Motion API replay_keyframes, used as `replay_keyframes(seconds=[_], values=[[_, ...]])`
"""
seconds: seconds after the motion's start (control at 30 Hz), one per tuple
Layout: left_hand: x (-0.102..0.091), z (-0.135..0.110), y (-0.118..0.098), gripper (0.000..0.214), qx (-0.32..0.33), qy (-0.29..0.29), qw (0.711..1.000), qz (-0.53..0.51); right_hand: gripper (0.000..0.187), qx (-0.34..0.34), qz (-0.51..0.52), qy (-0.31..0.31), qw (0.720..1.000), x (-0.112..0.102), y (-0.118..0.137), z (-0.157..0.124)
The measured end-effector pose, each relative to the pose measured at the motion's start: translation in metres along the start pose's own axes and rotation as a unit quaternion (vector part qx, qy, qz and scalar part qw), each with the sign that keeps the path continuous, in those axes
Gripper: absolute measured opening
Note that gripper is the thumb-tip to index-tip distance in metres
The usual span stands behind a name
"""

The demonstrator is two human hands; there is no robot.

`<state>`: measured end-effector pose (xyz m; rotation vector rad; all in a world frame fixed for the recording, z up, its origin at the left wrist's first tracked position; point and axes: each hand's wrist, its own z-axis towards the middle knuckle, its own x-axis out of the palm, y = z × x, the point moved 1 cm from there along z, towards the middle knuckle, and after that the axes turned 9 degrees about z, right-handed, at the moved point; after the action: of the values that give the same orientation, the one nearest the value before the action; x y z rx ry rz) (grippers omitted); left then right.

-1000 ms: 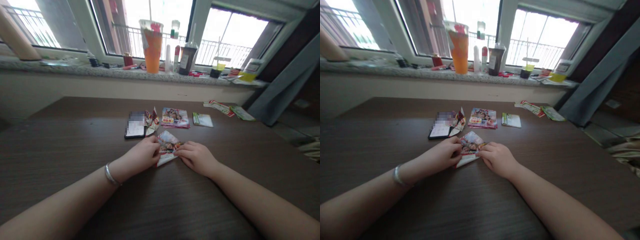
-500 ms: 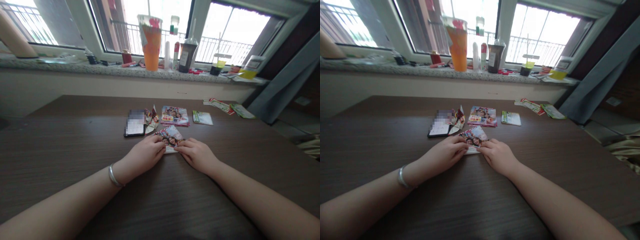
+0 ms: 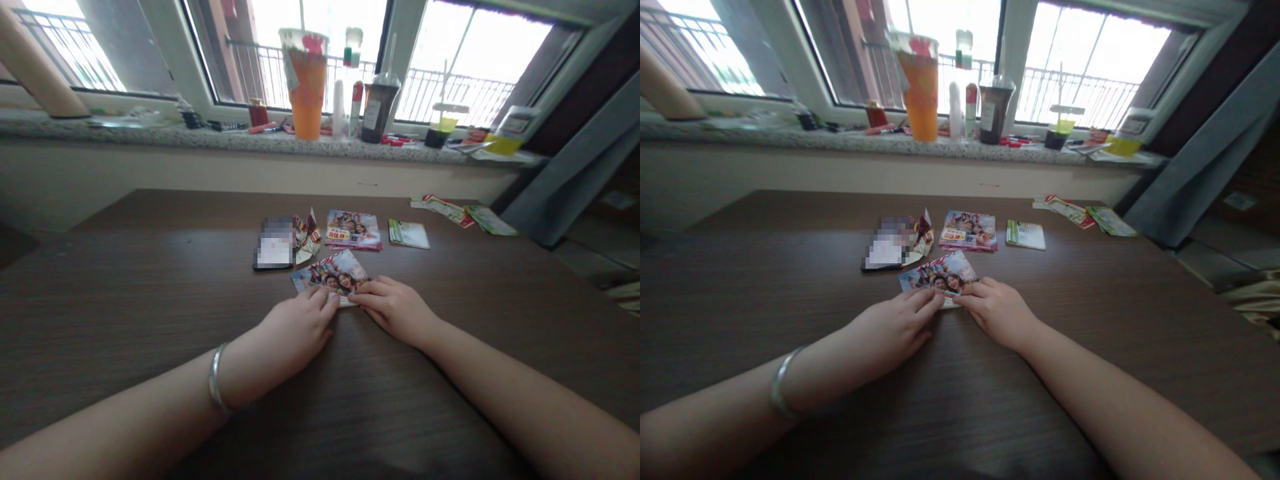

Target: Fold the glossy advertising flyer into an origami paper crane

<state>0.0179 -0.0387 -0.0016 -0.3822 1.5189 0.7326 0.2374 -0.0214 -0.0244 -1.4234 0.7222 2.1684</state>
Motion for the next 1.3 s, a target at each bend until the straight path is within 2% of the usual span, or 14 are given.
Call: replay_keyframes(seconds=[0.13,0.23,0.33,0.47,0.7,0.9,1.07,1.3], values=[[-0.009,-0.012,-0.003,0.049,-0.002,0.027,1.0,0.007,0.026,-0.019,0.021,0.004,1.0,0.0,0.007,0.002],[-0.011,-0.02,-0.006,0.046,-0.004,0.005,1.0,0.016,0.023,-0.011,0.046,0.009,0.999,-0.001,0.013,0.004],[-0.006,-0.024,-0.01,0.044,-0.019,-0.012,0.999,0.033,0.018,0.004,0.049,0.008,0.999,-0.001,0.018,0.006],[0.002,-0.024,-0.015,0.041,-0.052,-0.018,0.997,0.045,0.016,-0.011,0.048,0.008,0.999,-0.002,0.019,0.006],[0.005,-0.027,-0.009,0.042,-0.02,-0.047,0.997,0.055,0.017,-0.007,0.058,0.001,0.998,-0.003,0.018,0.005],[0.007,-0.03,-0.003,0.036,-0.013,-0.065,0.996,0.059,0.021,0.018,0.012,0.001,1.0,-0.003,0.023,0.002],[0.006,-0.03,-0.003,0.038,-0.017,-0.057,0.997,0.053,0.021,0.036,-0.013,0.006,0.999,-0.005,0.028,0.002],[0.005,-0.028,-0.004,0.037,-0.015,-0.045,0.998,0.052,0.024,0.033,0.006,0.009,0.999,-0.002,0.019,0.003]])
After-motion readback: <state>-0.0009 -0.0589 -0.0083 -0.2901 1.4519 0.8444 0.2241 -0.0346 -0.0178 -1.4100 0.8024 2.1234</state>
